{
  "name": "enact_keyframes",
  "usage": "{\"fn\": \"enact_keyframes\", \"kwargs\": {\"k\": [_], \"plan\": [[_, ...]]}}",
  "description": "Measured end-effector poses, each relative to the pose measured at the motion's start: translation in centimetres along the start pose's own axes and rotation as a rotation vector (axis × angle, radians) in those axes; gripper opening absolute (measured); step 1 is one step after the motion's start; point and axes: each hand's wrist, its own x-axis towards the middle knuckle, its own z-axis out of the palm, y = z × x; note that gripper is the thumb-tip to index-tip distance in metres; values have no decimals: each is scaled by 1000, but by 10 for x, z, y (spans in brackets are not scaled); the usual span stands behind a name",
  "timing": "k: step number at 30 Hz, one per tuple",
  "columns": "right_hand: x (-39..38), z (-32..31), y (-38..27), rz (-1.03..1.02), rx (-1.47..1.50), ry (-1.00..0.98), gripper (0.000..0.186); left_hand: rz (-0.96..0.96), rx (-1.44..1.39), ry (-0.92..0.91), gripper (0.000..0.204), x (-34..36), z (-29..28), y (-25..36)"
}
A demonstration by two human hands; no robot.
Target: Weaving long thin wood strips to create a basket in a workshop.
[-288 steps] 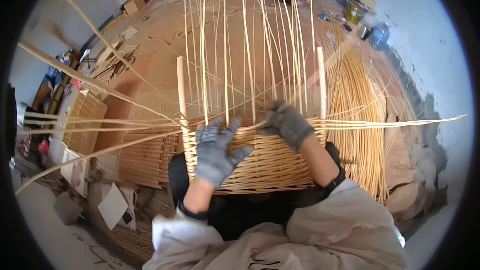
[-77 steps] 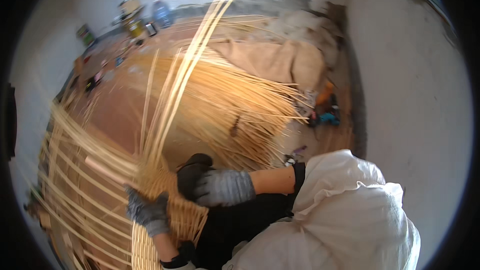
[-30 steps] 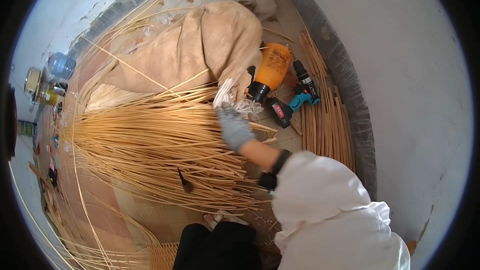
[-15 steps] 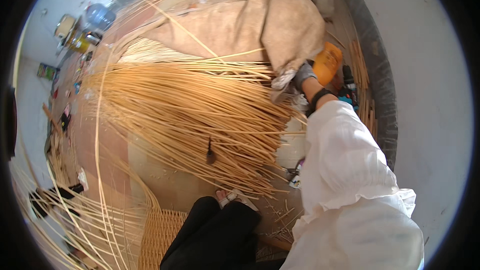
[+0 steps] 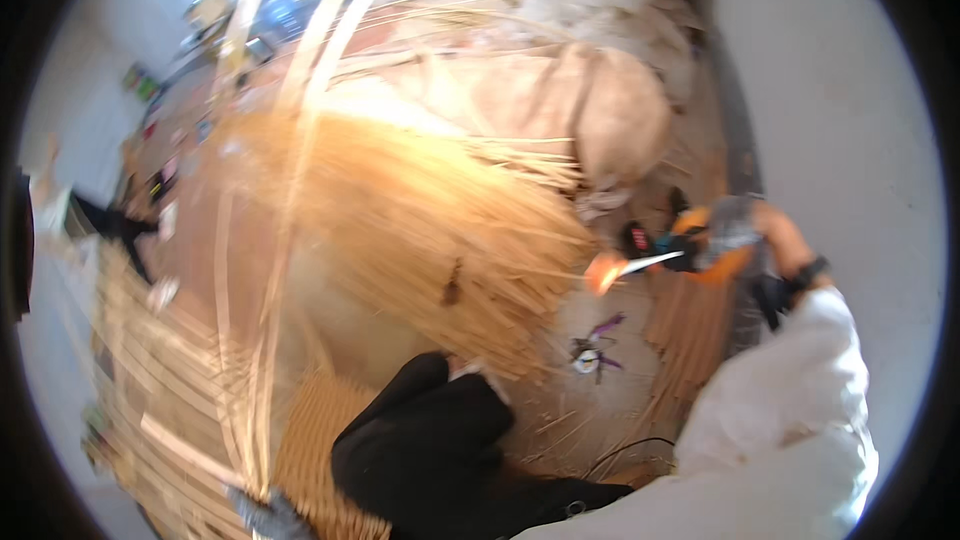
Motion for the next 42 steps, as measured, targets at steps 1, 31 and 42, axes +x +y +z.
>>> {"fn": "enact_keyframes", "kwargs": {"k": [1, 31, 42], "plan": [[-25, 7, 7, 41, 90, 102, 47, -122, -186, 18, 88, 1, 0, 3], [-257, -179, -440, -664, 1464, -378, 45, -90, -562, -166, 45, -142, -60, -30], [-234, -198, -393, -573, 1146, 71, 47, 142, -483, -673, 61, 116, -33, 7]]}}
